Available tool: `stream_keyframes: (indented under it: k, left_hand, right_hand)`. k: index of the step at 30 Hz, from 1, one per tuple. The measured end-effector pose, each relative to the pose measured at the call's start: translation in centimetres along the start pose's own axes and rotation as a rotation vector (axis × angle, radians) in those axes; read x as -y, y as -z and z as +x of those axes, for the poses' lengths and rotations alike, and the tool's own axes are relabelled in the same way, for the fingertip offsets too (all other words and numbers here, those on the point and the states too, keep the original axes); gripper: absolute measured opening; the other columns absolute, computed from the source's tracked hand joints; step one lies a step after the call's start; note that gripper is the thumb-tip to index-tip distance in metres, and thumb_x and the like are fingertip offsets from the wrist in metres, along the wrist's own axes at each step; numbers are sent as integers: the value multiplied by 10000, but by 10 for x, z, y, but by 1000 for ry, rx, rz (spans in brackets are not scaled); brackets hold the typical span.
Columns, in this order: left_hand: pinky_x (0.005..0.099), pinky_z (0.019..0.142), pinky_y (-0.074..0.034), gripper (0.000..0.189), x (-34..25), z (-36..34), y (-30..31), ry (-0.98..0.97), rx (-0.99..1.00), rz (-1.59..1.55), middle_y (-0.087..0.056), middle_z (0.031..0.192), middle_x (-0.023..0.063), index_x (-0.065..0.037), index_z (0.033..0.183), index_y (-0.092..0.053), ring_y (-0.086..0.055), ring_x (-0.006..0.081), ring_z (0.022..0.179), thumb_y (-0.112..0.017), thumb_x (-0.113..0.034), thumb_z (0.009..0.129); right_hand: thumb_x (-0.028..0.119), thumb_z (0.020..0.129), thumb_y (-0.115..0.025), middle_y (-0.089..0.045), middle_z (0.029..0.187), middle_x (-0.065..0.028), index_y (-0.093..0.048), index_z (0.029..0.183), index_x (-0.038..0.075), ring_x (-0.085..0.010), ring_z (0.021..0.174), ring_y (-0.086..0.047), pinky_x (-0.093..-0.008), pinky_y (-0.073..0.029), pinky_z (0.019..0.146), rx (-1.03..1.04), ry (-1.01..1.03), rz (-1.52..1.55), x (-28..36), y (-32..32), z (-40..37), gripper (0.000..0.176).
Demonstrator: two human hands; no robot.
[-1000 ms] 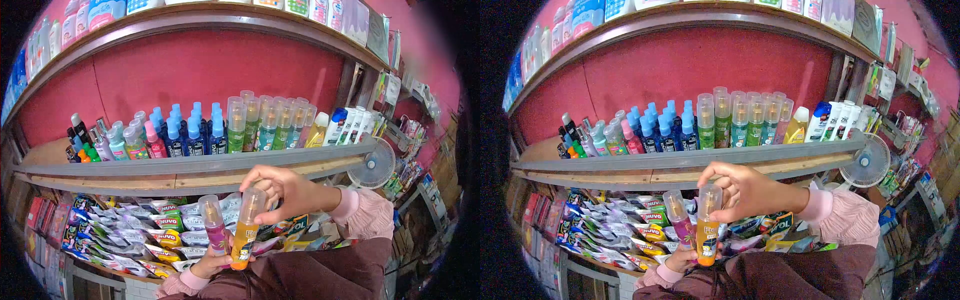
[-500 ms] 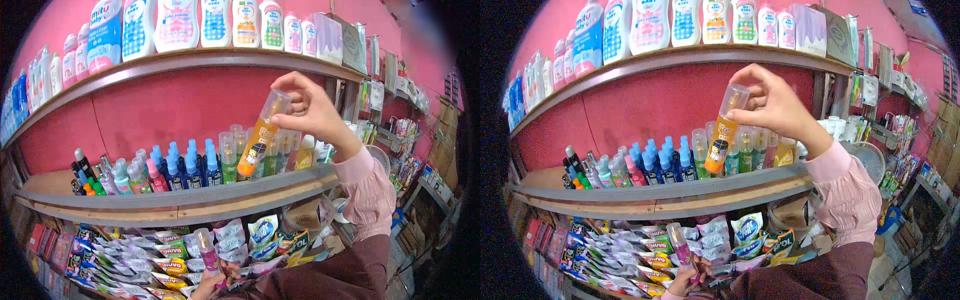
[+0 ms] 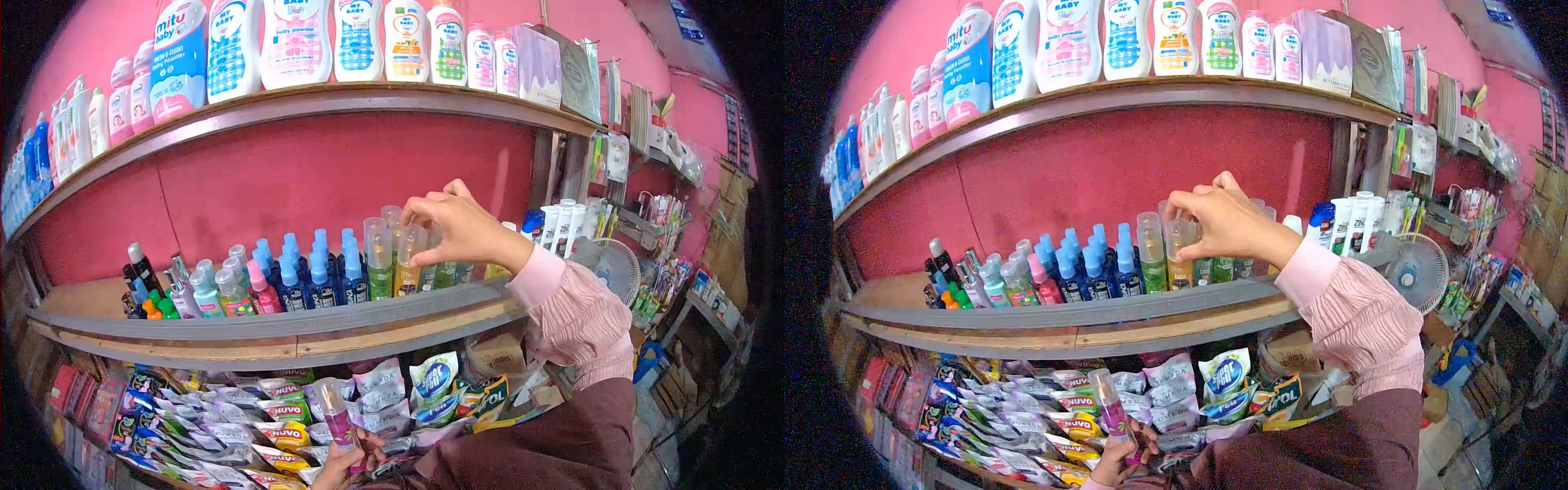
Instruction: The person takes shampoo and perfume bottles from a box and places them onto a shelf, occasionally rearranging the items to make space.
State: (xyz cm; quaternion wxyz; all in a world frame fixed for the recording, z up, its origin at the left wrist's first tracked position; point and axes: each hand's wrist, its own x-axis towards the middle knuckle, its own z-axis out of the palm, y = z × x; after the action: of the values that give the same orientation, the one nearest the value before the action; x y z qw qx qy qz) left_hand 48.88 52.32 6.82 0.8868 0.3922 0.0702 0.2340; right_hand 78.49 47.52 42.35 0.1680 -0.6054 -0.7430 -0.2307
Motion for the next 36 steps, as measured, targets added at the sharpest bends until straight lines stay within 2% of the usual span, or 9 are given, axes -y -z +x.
stream_keyframes:
  k: [6,14,17,20,23,26,29,32,36]
  left_hand:
    - [275,576,-486,409,-6,3,-11,5,12,20,-575,1023,167,-105,1070,-426,-620,269,834,-695,-242,794]
    - [283,587,-483,412,-3,7,-2,1,64,7,-563,1059,181,-105,1076,-416,-615,265,849,-691,-239,799]
    - [280,525,-446,388,-8,5,-16,-69,25,189,-574,886,151,-101,1061,-443,-595,240,690,-599,-390,855]
    - [234,528,-397,236,-14,-2,-31,58,-137,77,-592,758,64,-43,883,-531,-499,106,599,-655,-233,818]
    - [251,619,-424,303,-9,-2,-20,-9,-5,50,-619,859,109,-3,953,-533,-534,137,702,-652,-248,819]
    - [240,605,-424,335,-18,-2,-34,11,-33,51,-618,917,124,-8,995,-527,-547,154,694,-649,-267,822]
    - [243,588,-418,325,-15,2,-25,30,-7,105,-592,872,105,-31,996,-515,-529,160,652,-643,-277,828]
    - [245,562,-407,352,-20,4,-42,-35,69,95,-532,738,61,-56,1003,-508,-499,149,605,-637,-337,836]
    - [242,481,-388,431,-21,3,-59,2,-19,-6,-455,633,35,-75,1013,-495,-465,151,557,-593,-460,846]
  right_hand:
    - [400,589,-798,-589,841,0,-619,947,159,-182,873,-510,-334,-300,801,-86,85,-157,-5,-14,1,468]
    - [392,602,-780,-590,871,-22,-669,997,139,-195,909,-511,-362,-320,807,-139,94,-298,-5,-24,8,482]
    - [401,619,-770,-597,883,-27,-671,1035,140,-200,915,-511,-366,-322,811,-108,76,-279,-7,-23,9,501]
    - [412,640,-758,-606,899,-26,-667,1062,143,-200,917,-514,-363,-322,820,-111,66,-282,-8,-19,8,508]
    - [413,656,-749,-616,923,-22,-664,1073,147,-194,925,-518,-358,-320,834,-137,16,-240,-10,-2,5,502]
    - [412,680,-732,-630,914,-32,-669,1063,152,-201,920,-536,-372,-330,820,-198,-6,-195,-21,14,-3,467]
    - [395,685,-731,-634,923,-22,-671,1049,167,-202,935,-540,-373,-326,842,-192,-48,-159,-27,24,-15,433]
    - [358,680,-751,-633,1011,-21,-665,1068,155,-189,978,-526,-361,-302,895,-108,-128,-151,-28,30,-26,446]
    - [358,684,-748,-625,1058,-28,-663,1071,163,-207,1045,-515,-375,-289,939,-134,-99,-139,-37,27,-42,442]
